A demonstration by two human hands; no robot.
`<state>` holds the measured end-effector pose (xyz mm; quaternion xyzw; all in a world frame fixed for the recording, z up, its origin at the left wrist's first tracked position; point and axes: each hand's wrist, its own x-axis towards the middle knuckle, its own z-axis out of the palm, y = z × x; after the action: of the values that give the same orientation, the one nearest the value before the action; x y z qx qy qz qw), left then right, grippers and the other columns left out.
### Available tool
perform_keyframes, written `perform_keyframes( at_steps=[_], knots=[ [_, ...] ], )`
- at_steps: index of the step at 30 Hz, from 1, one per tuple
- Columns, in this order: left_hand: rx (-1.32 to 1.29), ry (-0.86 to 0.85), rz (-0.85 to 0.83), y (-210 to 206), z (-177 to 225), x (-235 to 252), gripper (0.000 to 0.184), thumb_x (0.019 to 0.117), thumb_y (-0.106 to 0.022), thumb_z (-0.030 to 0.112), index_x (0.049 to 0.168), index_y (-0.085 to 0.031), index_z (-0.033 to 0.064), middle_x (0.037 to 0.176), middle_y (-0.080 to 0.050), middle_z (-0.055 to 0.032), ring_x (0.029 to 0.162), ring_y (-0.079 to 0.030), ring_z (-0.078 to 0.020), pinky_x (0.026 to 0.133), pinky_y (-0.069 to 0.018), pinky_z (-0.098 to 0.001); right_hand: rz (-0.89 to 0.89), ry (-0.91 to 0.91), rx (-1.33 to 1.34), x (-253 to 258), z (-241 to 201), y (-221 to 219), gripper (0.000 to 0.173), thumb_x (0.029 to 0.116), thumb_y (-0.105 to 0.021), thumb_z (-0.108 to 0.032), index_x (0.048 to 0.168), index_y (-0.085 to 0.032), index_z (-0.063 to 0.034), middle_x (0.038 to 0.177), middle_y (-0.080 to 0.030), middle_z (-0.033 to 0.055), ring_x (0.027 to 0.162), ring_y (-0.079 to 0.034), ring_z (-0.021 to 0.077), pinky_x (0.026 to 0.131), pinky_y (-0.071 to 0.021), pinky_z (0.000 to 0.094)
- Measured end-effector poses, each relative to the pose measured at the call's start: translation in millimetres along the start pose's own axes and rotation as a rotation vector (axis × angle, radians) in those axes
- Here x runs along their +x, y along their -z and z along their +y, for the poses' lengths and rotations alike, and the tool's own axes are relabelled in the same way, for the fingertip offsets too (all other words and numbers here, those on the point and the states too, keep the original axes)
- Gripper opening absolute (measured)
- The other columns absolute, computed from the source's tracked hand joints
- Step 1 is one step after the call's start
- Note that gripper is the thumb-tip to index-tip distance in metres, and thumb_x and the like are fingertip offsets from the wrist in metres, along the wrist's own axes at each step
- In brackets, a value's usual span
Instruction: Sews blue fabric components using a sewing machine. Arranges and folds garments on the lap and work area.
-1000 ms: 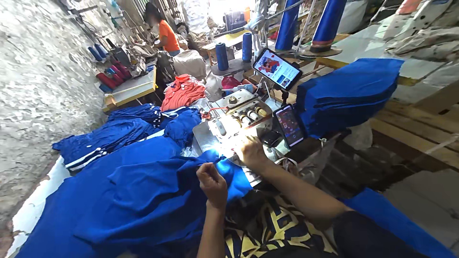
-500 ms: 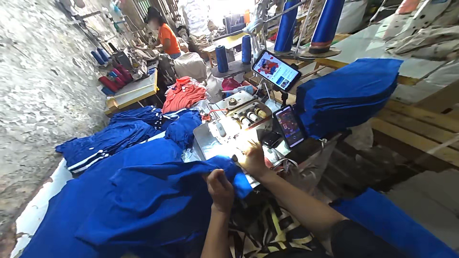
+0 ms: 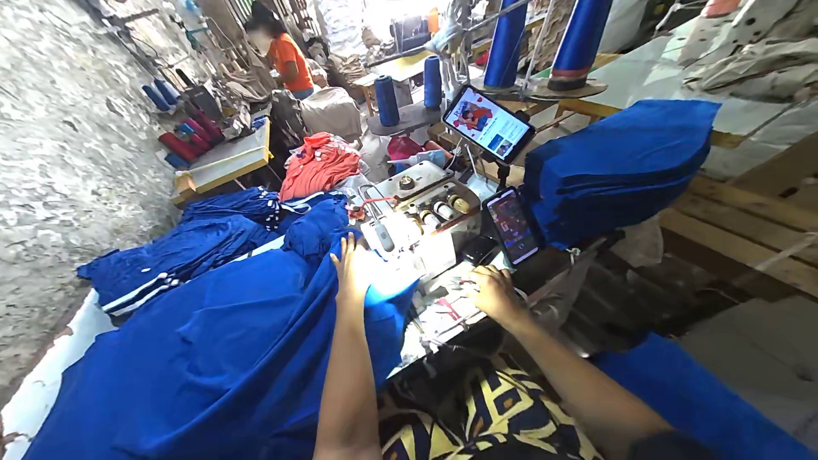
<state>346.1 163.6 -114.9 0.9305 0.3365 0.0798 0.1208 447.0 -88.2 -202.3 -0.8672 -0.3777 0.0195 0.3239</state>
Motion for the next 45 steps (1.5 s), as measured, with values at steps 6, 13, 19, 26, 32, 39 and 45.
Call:
perform_keyframes(
  at_steps=[6,13,19,26,32,39,45],
  knots=[
    [-0.305,-0.222,0.741,-12.5,-22.8,-38.2,0.019,0.0905,-0.07,0.008,0.094,-0.069,-0.0111,0.09,-0.069,-0.0251,0.084,-0.068,-0.0367,0.078,-0.0555,-0.0491,-0.151,-0.07,-0.008,3.9,-0.7,10.5,0.042,0.0908,-0.074,-0.016,0.128,-0.068,0.0021,0.128,-0.065,0.0249,0.125,-0.056,0.0434,0.107,-0.0336,0.063],
    [-0.135,-0.476,0.285,-15.9,-63.3,-121.1,0.041,0.089,-0.07,0.041,0.089,-0.071,0.0,0.085,-0.069,-0.0164,0.089,-0.065,-0.0415,0.089,-0.0391,-0.0685,0.144,0.317,0.487,0.5,-36.2,-6.2,0.025,0.0905,-0.069,-0.011,0.109,-0.071,0.0068,0.109,-0.072,0.0213,0.108,-0.066,0.0352,0.098,-0.0504,0.0486],
    [0.037,-0.776,0.152,4.0,-51.7,-142.2,0.018,0.0932,-0.067,0.026,0.086,-0.077,0.013,0.083,-0.067,-0.007,0.086,-0.066,-0.0312,0.091,-0.0412,-0.0639,-0.015,0.398,0.642,11.3,-52.4,-25.9,0.022,0.0893,-0.054,0.003,0.101,-0.073,0.007,0.106,-0.072,0.0209,0.105,-0.068,0.0238,0.096,-0.0522,0.0351],
    [-0.516,-0.765,0.289,6.4,24.3,-117.0,0.016,0.095,-0.06,0.001,0.092,-0.073,-0.0079,0.079,-0.069,-0.0156,0.072,-0.066,-0.0164,0.072,-0.0549,-0.0248,-0.175,-0.069,1.151,6.4,-64.4,-21.2,0.023,0.0933,-0.048,0.007,0.093,-0.07,0.0018,0.087,-0.07,-0.0015,0.078,-0.062,-0.0014,0.073,-0.0526,0.0191],
    [-0.482,-0.447,0.414,-22.7,11.7,-75.4,0.017,0.0912,-0.068,0.01,0.094,-0.074,-0.0056,0.093,-0.073,-0.0172,0.088,-0.072,-0.0204,0.085,-0.0579,-0.0341,-0.219,-0.542,1.517,-0.6,-80.5,-15.2,0.024,0.1078,-0.034,-0.011,0.099,-0.055,-0.0046,0.085,-0.062,0.0039,0.072,-0.063,0.0135,0.065,-0.0558,0.0322],
    [-0.583,-0.325,0.182,-5.0,-1.6,-79.6,0.022,0.0933,-0.068,0.012,0.106,-0.069,-0.0059,0.1,-0.071,-0.0146,0.09,-0.067,-0.0128,0.085,-0.0544,-0.0281,-0.036,-0.041,1.11,-19.8,-61.9,-38.9,0.011,0.0919,-0.069,-0.005,0.081,-0.071,-0.0028,0.074,-0.069,-0.0042,0.069,-0.066,0.0005,0.071,-0.0592,0.0223],
    [-0.562,-0.328,0.193,-5.7,0.9,-74.5,0.017,0.0941,-0.065,0.012,0.099,-0.075,-0.0022,0.093,-0.073,-0.0112,0.085,-0.068,-0.0098,0.082,-0.0546,-0.0267,0.016,-0.067,1.226,-27.9,-65.4,-38.4,0.013,0.0851,-0.068,0.003,0.076,-0.07,-0.0063,0.072,-0.07,-0.0058,0.068,-0.067,0.0013,0.07,-0.0599,0.0225]
  ],
)
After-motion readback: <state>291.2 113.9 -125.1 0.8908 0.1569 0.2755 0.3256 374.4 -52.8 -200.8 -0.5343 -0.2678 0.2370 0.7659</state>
